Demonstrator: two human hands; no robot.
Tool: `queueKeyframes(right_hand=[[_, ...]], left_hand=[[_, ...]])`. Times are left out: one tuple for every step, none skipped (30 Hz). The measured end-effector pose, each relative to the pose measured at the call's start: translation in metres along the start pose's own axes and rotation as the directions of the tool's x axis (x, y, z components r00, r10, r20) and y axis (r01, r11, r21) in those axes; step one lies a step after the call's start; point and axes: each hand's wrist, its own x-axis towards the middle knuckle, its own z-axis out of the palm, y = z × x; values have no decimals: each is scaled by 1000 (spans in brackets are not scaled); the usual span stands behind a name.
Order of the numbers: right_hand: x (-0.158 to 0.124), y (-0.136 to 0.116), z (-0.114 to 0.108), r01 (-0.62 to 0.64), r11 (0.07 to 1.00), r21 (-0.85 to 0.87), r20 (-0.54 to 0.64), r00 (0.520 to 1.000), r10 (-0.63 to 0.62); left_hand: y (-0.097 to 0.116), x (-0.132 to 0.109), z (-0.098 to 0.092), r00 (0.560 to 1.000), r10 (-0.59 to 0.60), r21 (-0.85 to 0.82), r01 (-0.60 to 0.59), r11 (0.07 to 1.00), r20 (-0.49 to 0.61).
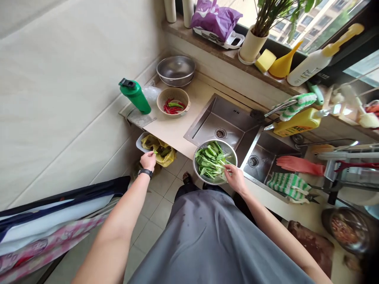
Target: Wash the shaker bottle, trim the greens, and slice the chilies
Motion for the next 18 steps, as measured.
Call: queueKeyframes(right_hand=[[2,4,-3,-13,999,-43,-15,1000,12],[4,7,-6,-19,996,-90,-22,1000,17],[8,9,-7,-19,990,-139,-16,1000,17],[13,11,-8,-13,982,-190,2,1000,14],[19,11,-9,-5,970,-245,30,999,12],[27,11,-9,4,953,-303,64,998,17],[36,10,-8,11,932,-363,103,994,28],[45,8,-7,19,906,-423,145,988,47],[55,6,-7,27,876,-481,188,979,73],[65,4,-6,33,845,-534,229,968,106],[73,3,-7,41,815,-578,270,952,144],[81,1,-8,49,789,-612,309,934,182],[86,0,-11,56,769,-637,338,917,214],[90,-1,-14,58,755,-654,351,907,234],[92,-2,-19,55,747,-662,347,906,241],[93,-3,-24,45,748,-662,329,915,235],[93,-5,-30,30,757,-652,301,927,223],[93,-7,-36,11,776,-631,274,939,209]], left_hand=[[-2,11,0,1000,16,65,-17,998,21],[-4,19,0,998,48,129,-54,990,47],[-5,24,1,994,90,165,-100,981,64],[-5,25,2,985,152,191,-164,968,77],[-4,22,3,972,219,204,-232,951,82],[-2,16,5,955,284,202,-295,934,81],[1,7,7,937,341,191,-350,917,80],[4,-5,10,917,389,173,-398,901,84],[8,-19,13,898,430,150,-440,885,93],[12,-34,17,876,471,120,-481,869,105],[16,-50,21,852,509,83,-520,850,120],[20,-66,25,830,540,41,-550,834,135],[24,-81,29,813,561,-5,-567,824,157],[28,-96,33,801,570,-51,-572,819,182],[31,-110,36,792,576,-92,-570,816,204],[34,-123,39,784,581,-127,-567,814,220],[37,-134,42,777,586,-155,-565,810,230],[40,-144,44,770,592,-179,-564,806,237]])
